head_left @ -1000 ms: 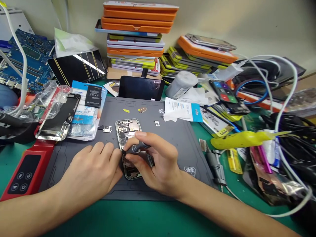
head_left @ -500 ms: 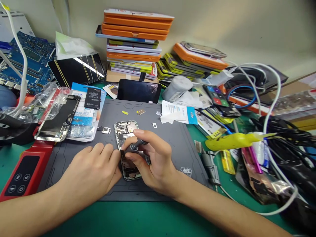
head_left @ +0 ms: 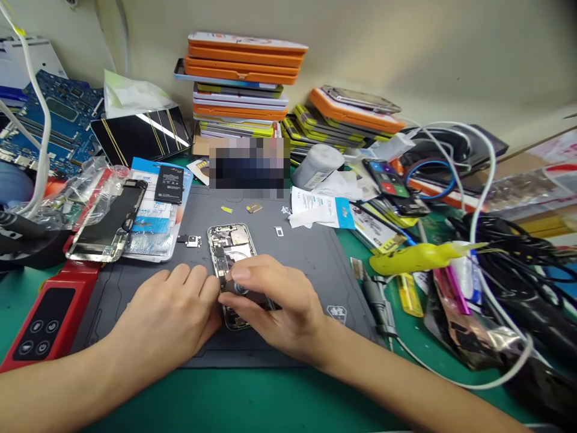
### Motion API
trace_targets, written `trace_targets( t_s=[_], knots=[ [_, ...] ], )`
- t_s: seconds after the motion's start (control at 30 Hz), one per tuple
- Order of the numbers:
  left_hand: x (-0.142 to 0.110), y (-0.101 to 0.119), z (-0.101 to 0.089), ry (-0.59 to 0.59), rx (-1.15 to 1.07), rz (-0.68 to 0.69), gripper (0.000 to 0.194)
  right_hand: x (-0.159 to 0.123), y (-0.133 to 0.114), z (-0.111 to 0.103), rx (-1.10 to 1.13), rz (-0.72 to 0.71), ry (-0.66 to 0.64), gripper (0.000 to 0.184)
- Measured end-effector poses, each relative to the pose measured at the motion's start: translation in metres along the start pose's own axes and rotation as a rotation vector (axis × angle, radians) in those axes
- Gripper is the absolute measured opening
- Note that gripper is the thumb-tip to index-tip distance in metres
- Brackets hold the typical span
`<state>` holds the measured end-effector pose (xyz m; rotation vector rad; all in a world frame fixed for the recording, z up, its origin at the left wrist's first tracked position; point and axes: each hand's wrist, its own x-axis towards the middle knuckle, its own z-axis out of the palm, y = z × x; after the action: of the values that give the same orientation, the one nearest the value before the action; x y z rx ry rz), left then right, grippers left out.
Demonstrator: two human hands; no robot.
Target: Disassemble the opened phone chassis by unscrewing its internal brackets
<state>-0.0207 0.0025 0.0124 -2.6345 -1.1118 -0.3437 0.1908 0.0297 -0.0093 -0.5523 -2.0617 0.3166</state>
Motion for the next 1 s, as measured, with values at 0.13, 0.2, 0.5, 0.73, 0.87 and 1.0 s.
trace_targets(
  t_s=[0.13,0.2,0.5,0.73,0.87,1.0],
  knots=[
    [0.0,0.001,-0.001,-0.002,0.026,0.008,0.008,-0.001,-0.003,-0.004,0.099,-0.006,-0.059,0.073],
    [0.0,0.001,-0.001,-0.004,0.029,0.005,0.009,-0.001,-0.004,-0.006,0.093,-0.017,-0.076,0.074],
    [0.0,0.002,-0.004,0.07,0.122,0.005,0.022,-0.001,-0.002,-0.009,0.061,-0.007,0.005,0.067],
    [-0.003,0.005,-0.008,0.087,0.124,0.047,0.024,0.001,-0.002,-0.012,0.044,-0.037,-0.018,0.071],
    [-0.003,0.006,-0.01,0.076,0.152,0.075,0.026,-0.002,-0.001,-0.007,0.063,0.042,0.04,0.072],
    [0.0,0.004,-0.007,0.11,0.106,0.026,0.016,-0.004,-0.001,-0.004,0.254,0.285,0.086,0.061]
  ],
)
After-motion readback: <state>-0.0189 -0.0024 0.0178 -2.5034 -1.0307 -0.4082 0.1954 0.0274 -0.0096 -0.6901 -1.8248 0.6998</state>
